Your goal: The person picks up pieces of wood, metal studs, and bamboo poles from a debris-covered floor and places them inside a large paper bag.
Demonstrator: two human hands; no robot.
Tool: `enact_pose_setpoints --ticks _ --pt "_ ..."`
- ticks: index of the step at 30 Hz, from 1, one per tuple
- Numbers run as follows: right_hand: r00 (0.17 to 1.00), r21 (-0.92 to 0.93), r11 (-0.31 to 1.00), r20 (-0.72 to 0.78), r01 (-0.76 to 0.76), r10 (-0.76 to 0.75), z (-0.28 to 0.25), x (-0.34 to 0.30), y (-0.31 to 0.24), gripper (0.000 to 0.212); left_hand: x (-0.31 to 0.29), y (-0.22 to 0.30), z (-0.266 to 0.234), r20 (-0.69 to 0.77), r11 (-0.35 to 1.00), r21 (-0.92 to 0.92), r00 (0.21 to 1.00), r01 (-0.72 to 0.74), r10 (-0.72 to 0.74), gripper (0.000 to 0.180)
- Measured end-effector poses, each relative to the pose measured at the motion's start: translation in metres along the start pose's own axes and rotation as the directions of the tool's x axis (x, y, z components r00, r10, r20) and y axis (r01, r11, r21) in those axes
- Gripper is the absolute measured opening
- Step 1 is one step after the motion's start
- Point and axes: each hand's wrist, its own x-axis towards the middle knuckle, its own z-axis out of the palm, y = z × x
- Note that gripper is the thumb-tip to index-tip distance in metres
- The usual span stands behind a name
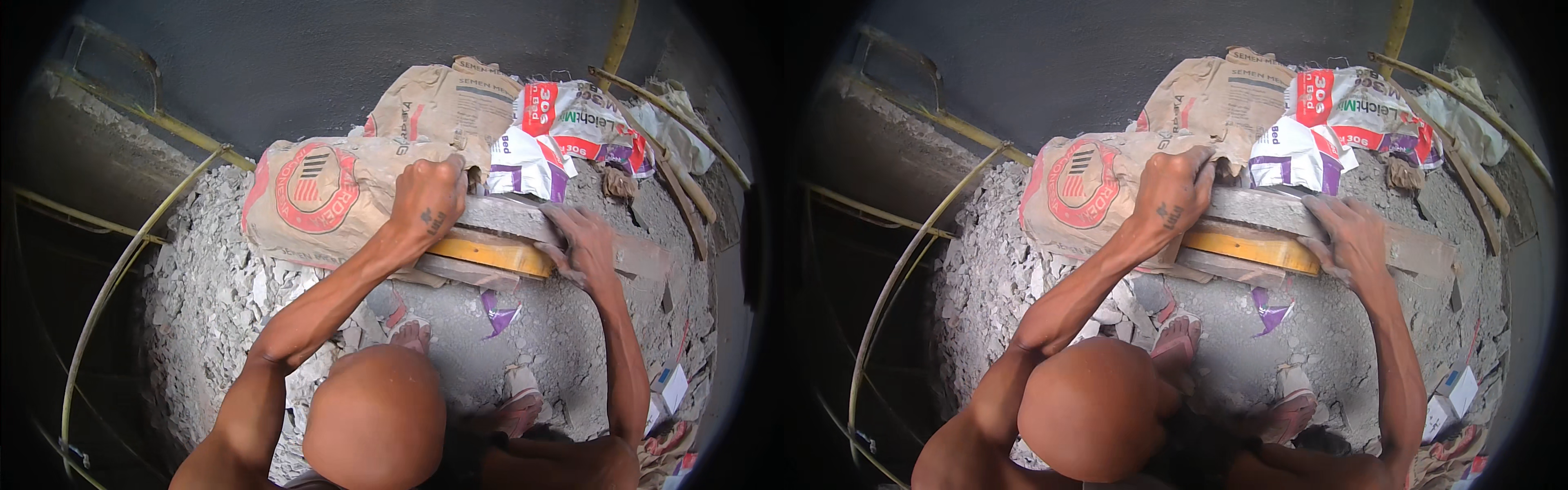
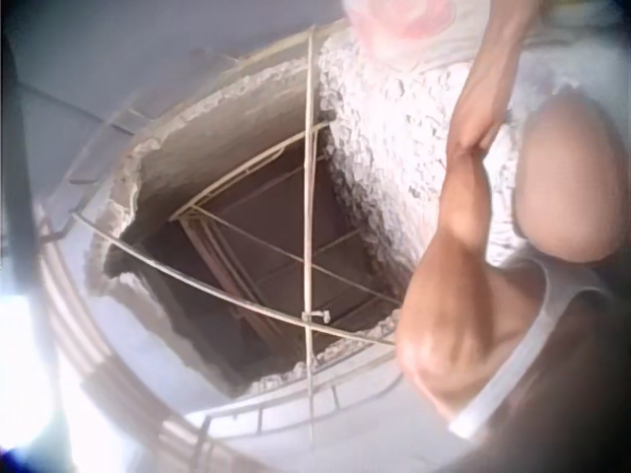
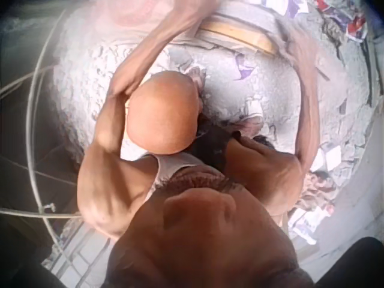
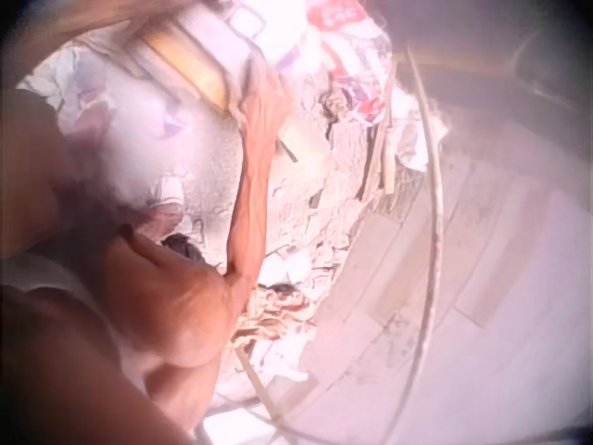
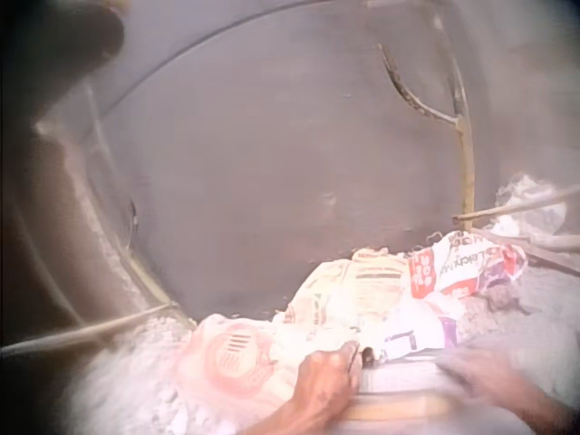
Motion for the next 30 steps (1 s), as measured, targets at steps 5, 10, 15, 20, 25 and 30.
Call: enact_pose_setpoints --ticks 5,10,15,20,25,30 --pt "1.0 0.101 0.995 0.029 -0.012 0.01 0.016 0.052 -0.003 0.057 -0.003 -0.008 -0.002 0.017 1.0 -0.015 1.0 0.019 -0.018 0.018" --pt "0.992 0.194 0.973 0.016 -0.123 0.122 0.015 0.019 0.011 0.057 -0.002 -0.005 -0.004 -0.002 0.99 -0.122 0.998 0.069 -0.069 0.015" --pt "0.997 0.04 0.997 -0.043 0.073 -0.071 0.037 0.042 -0.028 0.057 0.003 -0.003 0.007 0.041 0.999 -0.036 0.999 -0.031 0.033 0.01" --pt "0.984 0.123 0.983 0.098 0.136 -0.148 0.07 0.1 -0.061 0.05 0.004 -0.009 0.002 0.068 1.0 -0.024 0.997 -0.017 0.019 0.011" --pt "0.986 0.366 0.928 0.117 0.068 -0.119 0.069 0.101 -0.055 0.045 0.009 -0.01 -0.001 -0.007 0.984 -0.176 1.0 0.004 -0.005 0.018" --pt "0.959 0.193 0.974 0.232 0.118 -0.162 0.072 0.088 -0.016 0.046 0.006 -0.008 -0.012 0.005 0.987 -0.154 0.999 0.048 -0.048 0.018"
